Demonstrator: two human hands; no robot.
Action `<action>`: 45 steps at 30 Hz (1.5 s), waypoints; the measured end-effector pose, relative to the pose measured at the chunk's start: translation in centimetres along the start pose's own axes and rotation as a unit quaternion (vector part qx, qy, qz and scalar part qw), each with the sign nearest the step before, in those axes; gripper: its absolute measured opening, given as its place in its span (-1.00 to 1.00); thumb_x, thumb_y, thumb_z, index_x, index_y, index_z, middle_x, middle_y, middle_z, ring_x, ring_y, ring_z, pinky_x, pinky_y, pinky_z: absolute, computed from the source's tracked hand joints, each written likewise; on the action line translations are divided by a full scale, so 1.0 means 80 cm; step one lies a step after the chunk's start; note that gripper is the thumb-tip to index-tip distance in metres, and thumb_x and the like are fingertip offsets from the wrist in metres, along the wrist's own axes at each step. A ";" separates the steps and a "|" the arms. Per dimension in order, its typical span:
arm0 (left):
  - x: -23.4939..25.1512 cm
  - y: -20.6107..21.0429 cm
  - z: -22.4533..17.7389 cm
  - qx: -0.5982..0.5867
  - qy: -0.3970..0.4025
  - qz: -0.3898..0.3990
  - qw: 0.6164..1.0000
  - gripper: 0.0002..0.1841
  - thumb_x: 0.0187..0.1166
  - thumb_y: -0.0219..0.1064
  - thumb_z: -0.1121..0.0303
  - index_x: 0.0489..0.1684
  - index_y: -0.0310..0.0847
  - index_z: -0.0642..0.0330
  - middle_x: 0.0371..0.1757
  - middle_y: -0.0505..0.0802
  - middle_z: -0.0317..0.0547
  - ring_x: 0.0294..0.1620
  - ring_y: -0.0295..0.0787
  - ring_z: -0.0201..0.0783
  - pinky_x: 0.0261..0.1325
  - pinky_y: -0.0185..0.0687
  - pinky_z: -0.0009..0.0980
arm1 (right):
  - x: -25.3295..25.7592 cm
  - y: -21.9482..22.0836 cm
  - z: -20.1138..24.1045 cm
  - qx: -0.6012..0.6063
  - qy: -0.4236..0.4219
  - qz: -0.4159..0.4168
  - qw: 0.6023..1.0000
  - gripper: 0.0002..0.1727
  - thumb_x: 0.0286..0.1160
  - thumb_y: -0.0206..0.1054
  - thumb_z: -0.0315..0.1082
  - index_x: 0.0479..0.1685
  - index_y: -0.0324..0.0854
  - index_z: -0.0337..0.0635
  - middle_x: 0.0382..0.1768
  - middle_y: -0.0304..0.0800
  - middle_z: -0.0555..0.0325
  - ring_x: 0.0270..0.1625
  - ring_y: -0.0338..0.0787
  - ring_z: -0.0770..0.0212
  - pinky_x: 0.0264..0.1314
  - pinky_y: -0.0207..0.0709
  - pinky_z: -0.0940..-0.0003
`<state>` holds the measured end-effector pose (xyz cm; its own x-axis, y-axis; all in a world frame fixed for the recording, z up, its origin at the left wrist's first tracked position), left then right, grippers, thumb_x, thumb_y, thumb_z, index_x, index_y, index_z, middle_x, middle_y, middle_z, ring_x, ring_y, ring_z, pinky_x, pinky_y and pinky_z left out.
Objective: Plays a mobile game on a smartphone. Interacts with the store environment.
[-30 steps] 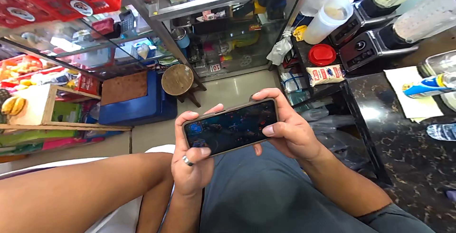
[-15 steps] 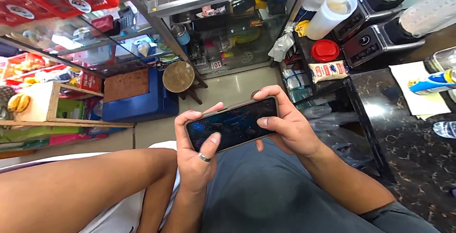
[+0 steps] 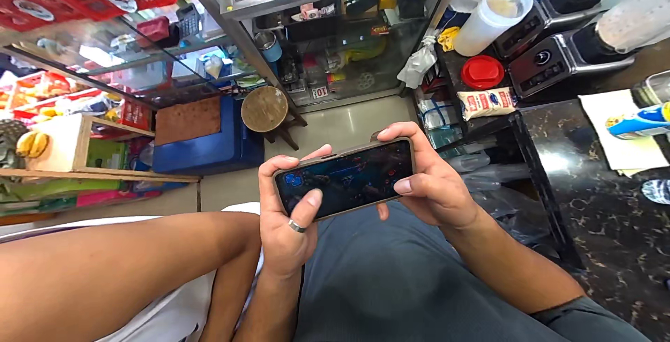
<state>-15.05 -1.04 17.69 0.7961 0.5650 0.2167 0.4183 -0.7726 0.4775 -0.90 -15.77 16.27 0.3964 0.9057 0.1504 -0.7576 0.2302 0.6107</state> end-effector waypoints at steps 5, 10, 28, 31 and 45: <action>0.000 -0.008 0.003 -0.060 -0.025 0.075 0.995 -0.36 0.36 0.34 0.54 0.50 0.37 -0.14 0.55 0.63 0.16 0.53 0.60 0.13 0.44 0.62 0.02 | 0.001 -0.001 0.002 0.022 -0.001 0.010 1.000 -0.44 0.53 -0.01 -0.49 0.51 0.35 0.21 0.19 0.67 -0.06 -0.09 0.85 0.10 -0.34 0.79 0.28; 0.001 -0.004 0.002 -0.029 -0.008 0.005 1.000 -0.54 0.51 0.22 0.53 0.39 0.44 -0.08 0.40 0.73 0.20 0.45 0.69 0.12 0.35 0.71 -0.01 | 0.003 0.001 -0.001 0.003 0.020 -0.027 0.999 -0.54 0.66 -0.16 -0.43 0.44 0.39 0.15 0.14 0.69 -0.08 -0.16 0.86 0.07 -0.42 0.79 0.27; 0.001 -0.010 0.003 0.001 -0.014 0.049 0.999 -0.33 0.34 0.47 0.55 0.47 0.36 -0.16 0.50 0.68 0.10 0.49 0.66 0.06 0.42 0.68 -0.06 | 0.000 -0.002 -0.001 -0.045 0.010 -0.011 0.999 -0.37 0.43 0.22 -0.55 0.50 0.34 0.22 0.17 0.69 -0.01 -0.15 0.85 0.16 -0.36 0.81 0.32; 0.002 -0.013 0.004 -0.082 -0.042 0.081 0.992 -0.34 0.35 0.29 0.57 0.52 0.37 -0.15 0.58 0.59 0.15 0.56 0.56 0.13 0.45 0.60 0.04 | 0.002 -0.003 0.002 -0.027 0.009 -0.007 1.000 -0.37 0.43 0.21 -0.53 0.51 0.34 0.22 0.18 0.69 -0.01 -0.12 0.86 0.17 -0.35 0.80 0.34; 0.001 -0.003 -0.001 -0.001 -0.009 -0.012 1.000 -0.55 0.53 0.30 0.52 0.38 0.40 -0.05 0.40 0.74 0.20 0.43 0.72 0.10 0.35 0.72 -0.03 | 0.000 0.003 0.001 -0.064 0.014 -0.004 0.998 -0.30 0.38 0.31 -0.57 0.53 0.29 0.23 0.19 0.67 0.00 -0.17 0.85 0.17 -0.33 0.82 0.33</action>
<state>-15.12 -0.78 17.68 0.7933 0.5786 0.1893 0.4370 -0.7577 0.4848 -1.04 -15.74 16.53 0.3898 0.9127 0.1225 -0.8149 0.2799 0.5076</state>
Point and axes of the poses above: each hand's wrist, its own x-axis towards the middle knuckle, its own y-axis out of the palm, z = x × y, the point moved 4 cm from there along x, towards the middle knuckle
